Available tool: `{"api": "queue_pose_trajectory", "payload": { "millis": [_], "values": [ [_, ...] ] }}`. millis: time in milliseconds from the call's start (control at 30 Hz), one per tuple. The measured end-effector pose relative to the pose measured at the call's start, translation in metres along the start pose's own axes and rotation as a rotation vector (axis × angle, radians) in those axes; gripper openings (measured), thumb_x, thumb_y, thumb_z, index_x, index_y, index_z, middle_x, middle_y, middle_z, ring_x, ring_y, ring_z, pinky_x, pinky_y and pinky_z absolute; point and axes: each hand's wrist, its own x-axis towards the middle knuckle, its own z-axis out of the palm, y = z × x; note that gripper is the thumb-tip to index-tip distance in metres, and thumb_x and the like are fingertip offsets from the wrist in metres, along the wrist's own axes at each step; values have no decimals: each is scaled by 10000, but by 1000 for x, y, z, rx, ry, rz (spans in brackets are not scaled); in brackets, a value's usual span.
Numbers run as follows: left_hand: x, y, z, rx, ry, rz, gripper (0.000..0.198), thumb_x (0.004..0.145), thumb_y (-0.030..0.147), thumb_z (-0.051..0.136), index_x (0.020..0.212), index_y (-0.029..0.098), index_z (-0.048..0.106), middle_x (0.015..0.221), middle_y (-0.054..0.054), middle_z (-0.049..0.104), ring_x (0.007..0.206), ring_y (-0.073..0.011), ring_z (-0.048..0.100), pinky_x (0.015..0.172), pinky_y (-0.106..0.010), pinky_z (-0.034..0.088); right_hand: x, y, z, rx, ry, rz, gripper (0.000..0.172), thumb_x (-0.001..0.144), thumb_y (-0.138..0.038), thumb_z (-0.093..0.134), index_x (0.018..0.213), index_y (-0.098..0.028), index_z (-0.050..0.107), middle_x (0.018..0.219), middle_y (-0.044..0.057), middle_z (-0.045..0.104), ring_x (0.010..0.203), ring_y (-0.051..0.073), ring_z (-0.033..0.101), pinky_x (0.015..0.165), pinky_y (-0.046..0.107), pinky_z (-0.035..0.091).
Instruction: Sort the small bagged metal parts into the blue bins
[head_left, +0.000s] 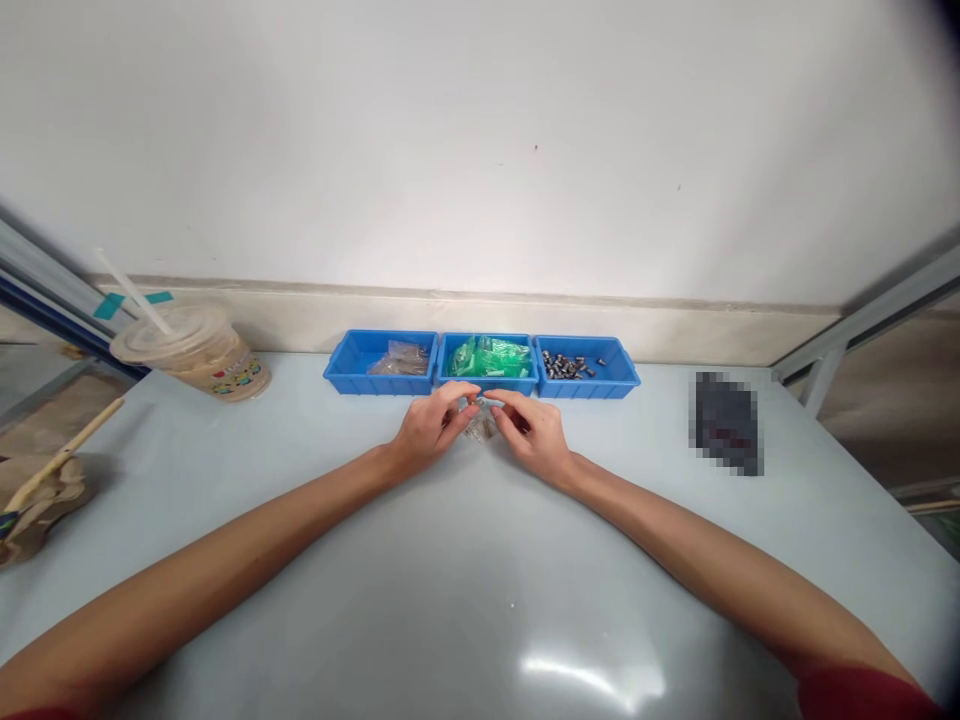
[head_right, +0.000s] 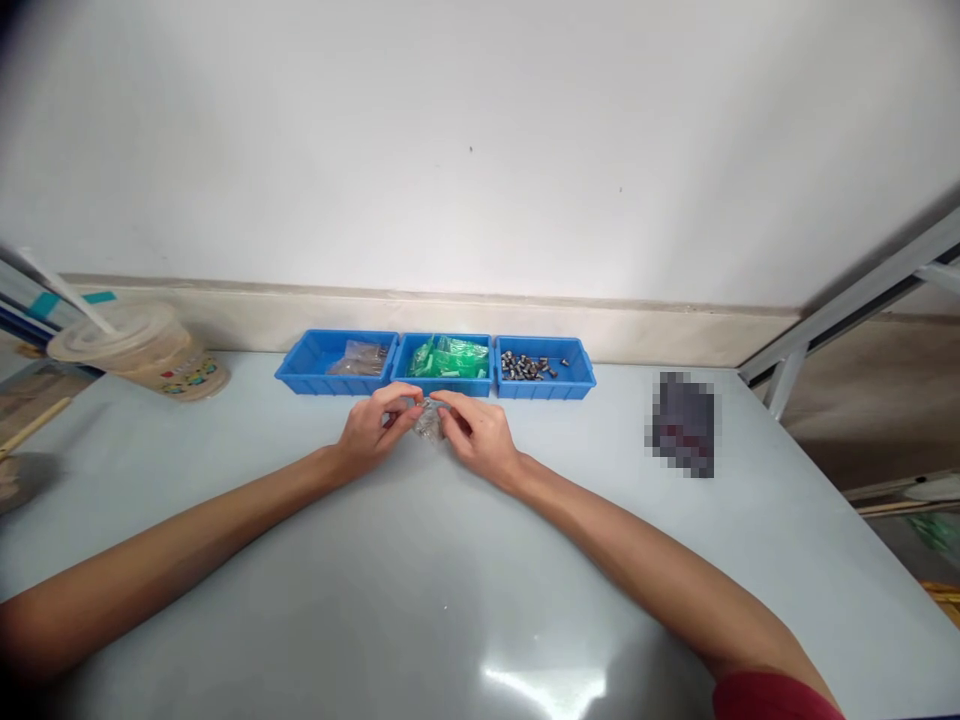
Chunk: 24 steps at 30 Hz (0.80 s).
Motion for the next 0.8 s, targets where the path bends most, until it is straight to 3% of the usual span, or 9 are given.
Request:
{"api": "queue_pose_trajectory", "payload": {
  "millis": [533,800],
  "values": [
    [-1,-1,-1,-38,-46,-27,188,960,283,488,1119,184,511,873,-2,680,514,-43,535,536,-158,447,5,-5,1,36,-37,-33,177,913,-256,514,985,-176,654,646,9,642,535,122,531,549,240,445],
    [4,2,-4,-82,-72,23,206,954,235,502,1138,180,575,953,-54,711,812,-114,671,700,-199,539,4,-5,-1,58,-48,32,158,922,-267,489,924,-185,625,621,-12,586,523,115,489,535,230,411]
  ]
}}
